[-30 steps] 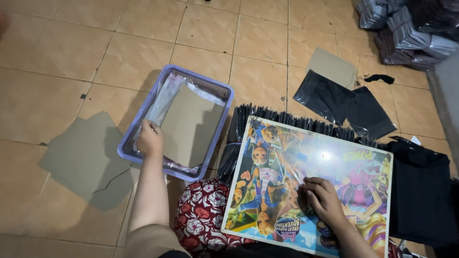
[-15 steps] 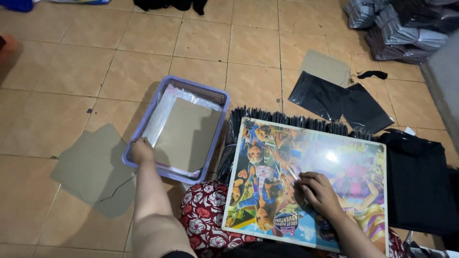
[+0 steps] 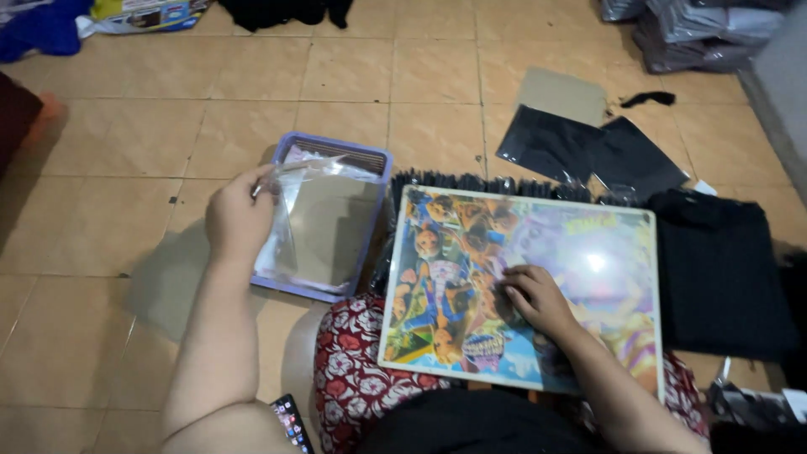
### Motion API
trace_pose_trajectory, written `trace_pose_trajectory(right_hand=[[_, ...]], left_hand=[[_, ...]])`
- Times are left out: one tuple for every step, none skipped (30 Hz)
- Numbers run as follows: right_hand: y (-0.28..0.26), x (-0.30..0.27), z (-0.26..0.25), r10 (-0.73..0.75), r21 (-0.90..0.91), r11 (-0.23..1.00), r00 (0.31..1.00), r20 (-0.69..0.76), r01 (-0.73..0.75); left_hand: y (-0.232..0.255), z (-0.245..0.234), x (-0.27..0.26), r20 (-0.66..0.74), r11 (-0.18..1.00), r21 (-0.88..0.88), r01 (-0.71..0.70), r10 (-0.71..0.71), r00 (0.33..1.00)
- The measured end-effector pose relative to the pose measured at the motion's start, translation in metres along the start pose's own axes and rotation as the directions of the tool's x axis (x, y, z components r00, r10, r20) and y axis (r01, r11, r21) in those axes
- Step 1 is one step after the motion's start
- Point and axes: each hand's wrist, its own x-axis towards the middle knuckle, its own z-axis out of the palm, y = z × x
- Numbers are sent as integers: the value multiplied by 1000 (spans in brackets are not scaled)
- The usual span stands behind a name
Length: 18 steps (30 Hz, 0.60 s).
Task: The person folds a black t-shirt and places it into a clear plastic bag on a small table. They smooth the bag, seal it, and set it aside. The person repeats this process with another t-shirt.
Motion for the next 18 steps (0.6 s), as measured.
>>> trace_pose_trajectory(right_hand=[[-11, 4, -7, 13, 0, 1000, 1000, -8, -13], [-20, 9, -15, 69, 93, 993, 997, 31, -72], [-28, 15, -23, 120, 183, 974, 990, 70, -131], [-32, 16, -33, 133, 184, 973, 989, 58, -141], [-38, 16, -41, 182, 271, 941, 979, 95, -202], [-42, 16, -51, 226, 354, 898, 965, 136, -260], [-49, 16, -53, 242, 362, 892, 962, 123, -271], [-55, 17, -55, 203, 482, 842, 970, 132, -242], [-62, 20, -58, 159, 593, 778, 979, 131, -206], [-60, 21, -57, 172, 599, 774, 978, 116, -207], [-57, 25, -57, 150, 625, 768, 988, 35, -139], [-54, 29, -57, 129, 645, 761, 991, -47, -68], [-46, 33, -61, 138, 644, 762, 989, -59, -68], [-38, 37, -65, 155, 685, 728, 977, -147, -12], [-30, 39, -67, 174, 719, 694, 958, -227, 45], [-16, 41, -71, 181, 718, 695, 955, -233, 44], [-3, 44, -74, 302, 808, 589, 934, -191, -25], [9, 48, -76, 414, 881, 465, 900, -133, -83]], left_hand=[[24, -11, -13, 11, 1000, 0, -11, 11, 1000], [48, -22, -26, 48, 976, -216, -23, 34, 998], [74, -32, -38, 80, 905, -424, -27, 67, 995], [94, -38, -49, 89, 905, -425, -37, 82, 993], [113, -46, -61, 125, 866, -500, -27, 103, 987], [133, -53, -73, 159, 821, -570, -13, 126, 979], [143, -56, -80, 173, 824, -567, -20, 142, 975], [153, -59, -88, 195, 755, -656, 29, 132, 972], [163, -63, -94, 217, 675, -734, 78, 125, 968], [154, -56, -90, 227, 679, -730, 72, 142, 964], [144, -48, -85, 237, 609, -784, 122, 113, 965], [135, -40, -78, 252, 532, -830, 170, 84, 964], [124, -23, -70, 258, 533, -829, 168, 98, 961], [113, -6, -61, 293, 433, -875, 216, 119, 949], [99, 10, -55, 327, 327, -906, 269, 137, 935], [81, 40, -49, 333, 329, -904, 272, 145, 932], [62, 69, -44, 393, 349, -866, 359, 31, 919], [42, 97, -38, 446, 359, -820, 445, -84, 891]])
